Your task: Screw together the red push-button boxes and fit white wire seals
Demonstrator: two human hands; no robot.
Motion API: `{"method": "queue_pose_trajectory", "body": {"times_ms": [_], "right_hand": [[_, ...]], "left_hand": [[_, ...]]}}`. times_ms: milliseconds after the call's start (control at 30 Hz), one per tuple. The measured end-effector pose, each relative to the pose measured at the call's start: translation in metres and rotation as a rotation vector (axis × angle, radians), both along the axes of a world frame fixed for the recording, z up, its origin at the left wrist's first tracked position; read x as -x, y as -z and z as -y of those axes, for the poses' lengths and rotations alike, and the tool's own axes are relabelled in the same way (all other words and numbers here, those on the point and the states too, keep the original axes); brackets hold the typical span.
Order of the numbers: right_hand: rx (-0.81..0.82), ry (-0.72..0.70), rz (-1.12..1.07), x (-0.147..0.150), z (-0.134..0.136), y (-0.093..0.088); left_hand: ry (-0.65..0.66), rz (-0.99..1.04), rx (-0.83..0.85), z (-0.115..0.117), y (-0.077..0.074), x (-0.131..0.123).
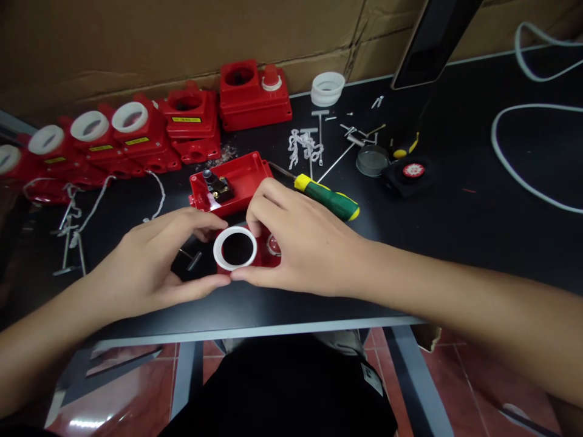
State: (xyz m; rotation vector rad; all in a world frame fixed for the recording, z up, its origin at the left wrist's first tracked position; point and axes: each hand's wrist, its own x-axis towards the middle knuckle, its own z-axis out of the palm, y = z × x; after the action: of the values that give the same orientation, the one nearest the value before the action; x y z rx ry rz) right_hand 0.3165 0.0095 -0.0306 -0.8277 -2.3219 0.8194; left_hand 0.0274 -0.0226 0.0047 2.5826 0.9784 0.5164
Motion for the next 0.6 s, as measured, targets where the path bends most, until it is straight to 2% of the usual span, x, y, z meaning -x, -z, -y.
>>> {"method": "queue_pose_trajectory", "body": {"times_ms": [333,467,600], "right_hand": [[-0.003,-0.073,-0.006,-0.0052,-0.0021,-0.0092],[0.005,-0.108,0.0,-0.005,-0.0009,-0.0087],[0.029,-0.08,0.015,-0.0037,-0.0008,-0.0069]], "left_hand": [[0.008,-0.018,0.024,-0.0012,-0.0057,-0.003],[0.009,-0.031,0.008,0.0,-0.0034,-0.0021],[-0.011,-0.009,-0.035,0.0009,0.0012,0.0004]]}}
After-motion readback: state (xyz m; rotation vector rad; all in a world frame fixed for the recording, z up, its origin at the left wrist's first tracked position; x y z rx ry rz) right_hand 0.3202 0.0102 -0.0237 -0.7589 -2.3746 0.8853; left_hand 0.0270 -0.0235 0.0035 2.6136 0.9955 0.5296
